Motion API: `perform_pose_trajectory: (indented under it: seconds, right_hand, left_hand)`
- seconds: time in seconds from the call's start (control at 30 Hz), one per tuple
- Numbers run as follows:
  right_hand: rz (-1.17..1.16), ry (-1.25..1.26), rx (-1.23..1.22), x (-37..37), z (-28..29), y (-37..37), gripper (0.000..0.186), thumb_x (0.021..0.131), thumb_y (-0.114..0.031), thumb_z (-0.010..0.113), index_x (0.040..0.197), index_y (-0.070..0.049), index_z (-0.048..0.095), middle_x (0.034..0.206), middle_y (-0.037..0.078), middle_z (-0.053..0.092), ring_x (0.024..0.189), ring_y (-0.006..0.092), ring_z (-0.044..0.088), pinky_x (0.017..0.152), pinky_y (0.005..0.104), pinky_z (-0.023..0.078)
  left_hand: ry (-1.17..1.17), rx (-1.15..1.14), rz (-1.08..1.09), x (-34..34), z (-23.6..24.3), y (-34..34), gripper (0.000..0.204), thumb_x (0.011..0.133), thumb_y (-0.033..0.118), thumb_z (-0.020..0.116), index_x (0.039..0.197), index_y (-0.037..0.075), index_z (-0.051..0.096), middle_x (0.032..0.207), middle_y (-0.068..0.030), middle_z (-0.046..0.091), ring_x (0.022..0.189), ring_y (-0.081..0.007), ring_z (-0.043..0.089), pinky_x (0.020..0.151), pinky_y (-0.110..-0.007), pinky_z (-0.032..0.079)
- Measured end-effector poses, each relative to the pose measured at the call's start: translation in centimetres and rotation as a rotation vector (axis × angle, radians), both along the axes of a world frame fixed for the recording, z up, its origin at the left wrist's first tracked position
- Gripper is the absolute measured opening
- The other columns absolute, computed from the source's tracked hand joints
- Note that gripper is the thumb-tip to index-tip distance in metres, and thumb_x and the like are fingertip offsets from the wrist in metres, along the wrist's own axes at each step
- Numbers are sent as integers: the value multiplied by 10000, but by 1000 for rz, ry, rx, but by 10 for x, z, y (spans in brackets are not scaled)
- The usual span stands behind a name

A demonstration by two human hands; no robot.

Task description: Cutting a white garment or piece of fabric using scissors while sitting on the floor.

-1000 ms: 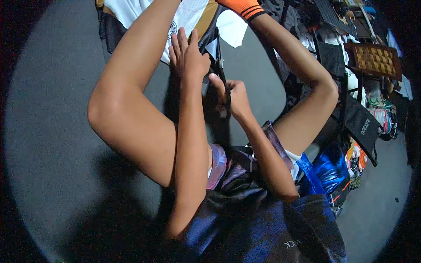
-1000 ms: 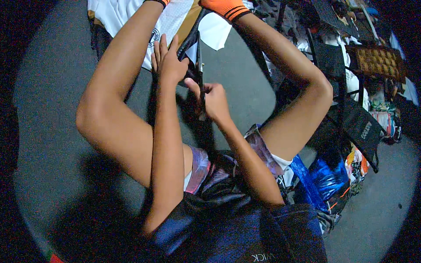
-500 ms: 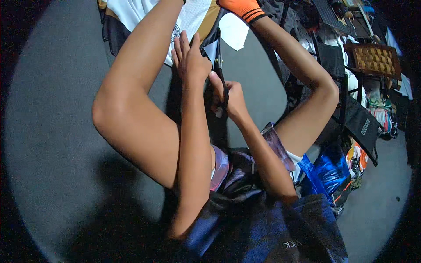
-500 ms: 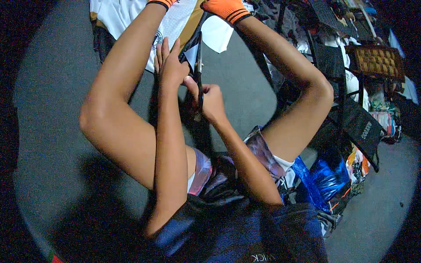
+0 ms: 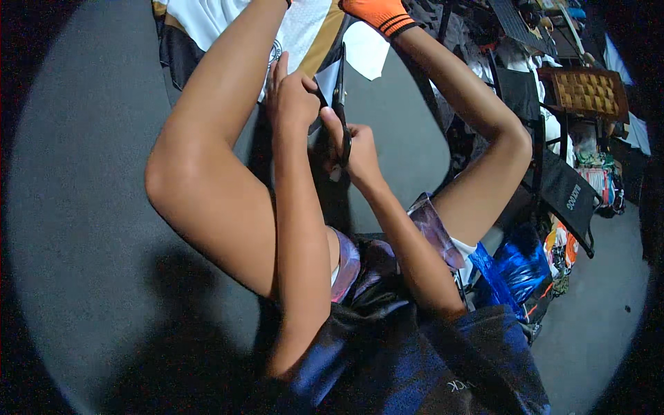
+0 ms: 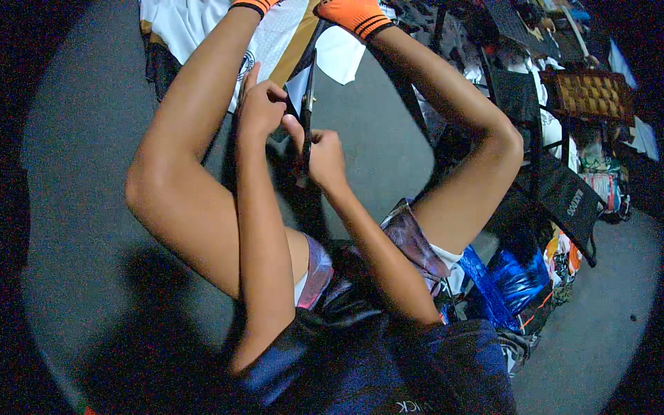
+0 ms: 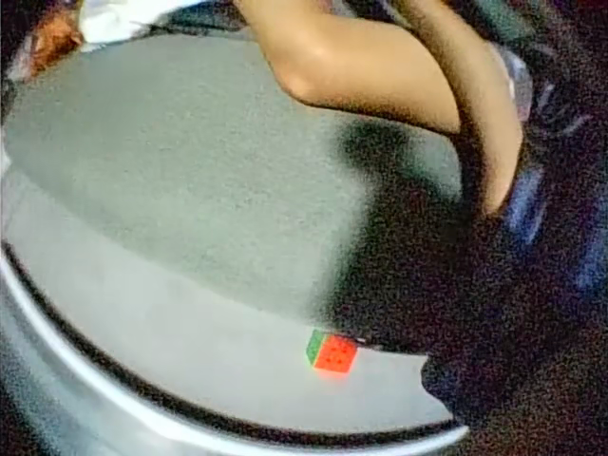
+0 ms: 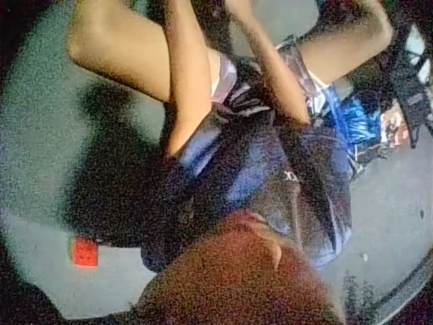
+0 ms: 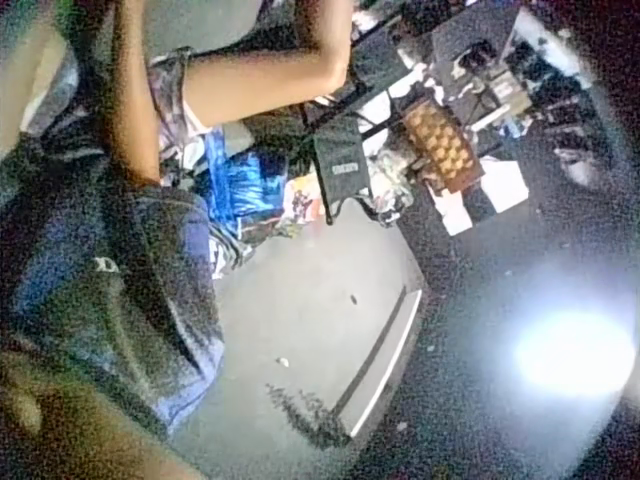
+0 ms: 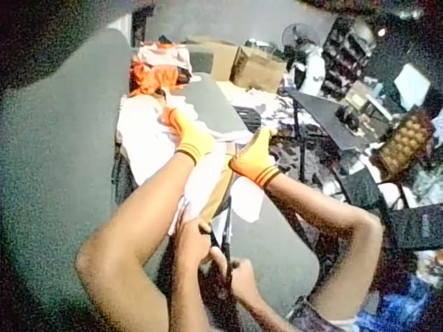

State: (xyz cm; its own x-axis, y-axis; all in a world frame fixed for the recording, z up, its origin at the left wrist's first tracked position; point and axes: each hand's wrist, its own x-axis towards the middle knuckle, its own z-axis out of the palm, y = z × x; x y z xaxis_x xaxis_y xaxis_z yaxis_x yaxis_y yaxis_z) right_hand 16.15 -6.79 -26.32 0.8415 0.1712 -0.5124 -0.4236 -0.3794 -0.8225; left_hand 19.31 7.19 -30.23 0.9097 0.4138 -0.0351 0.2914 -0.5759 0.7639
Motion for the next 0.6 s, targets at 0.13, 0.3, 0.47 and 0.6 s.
perform_pose_trajectory:
  seconds: [0.13, 0.3, 0.47, 0.6]
  right_hand:
    - [-13, 7, -17, 3, -3, -6, 651, 806, -582, 617, 545, 12, 564, 500, 51, 538, 424, 144, 542, 427, 280, 414]
    - [-30, 56, 26, -6, 2, 0, 613, 818, -547, 628, 564, 8, 574, 506, 46, 541, 395, 132, 518, 393, 279, 394]
    - [-30, -6, 75, -5, -3, -1, 599, 822, -536, 631, 571, 5, 577, 505, 43, 538, 391, 117, 502, 389, 277, 386]
    - [-52, 33, 84, -2, 3, 3, 594, 827, -528, 630, 568, 4, 575, 507, 42, 538, 408, 109, 501, 405, 271, 386]
  left_hand:
    - [-26, -41, -18, 3, -5, -6, 158, 631, 14, 695, 782, 41, 656, 1486, -157, 285, 1367, -313, 262, 1105, -378, 244]
    - [-25, -52, -7, -1, -4, 0, 150, 637, 16, 691, 781, 38, 653, 1485, -157, 285, 1353, -312, 274, 1093, -378, 254]
    - [-15, -70, 3, -6, -5, 1, 142, 643, 17, 686, 780, 35, 651, 1485, -157, 284, 1340, -311, 287, 1081, -377, 264]
    - [-8, -84, 9, -9, -7, 2, 136, 648, 18, 682, 779, 33, 648, 1485, -157, 284, 1329, -310, 297, 1072, -377, 272]
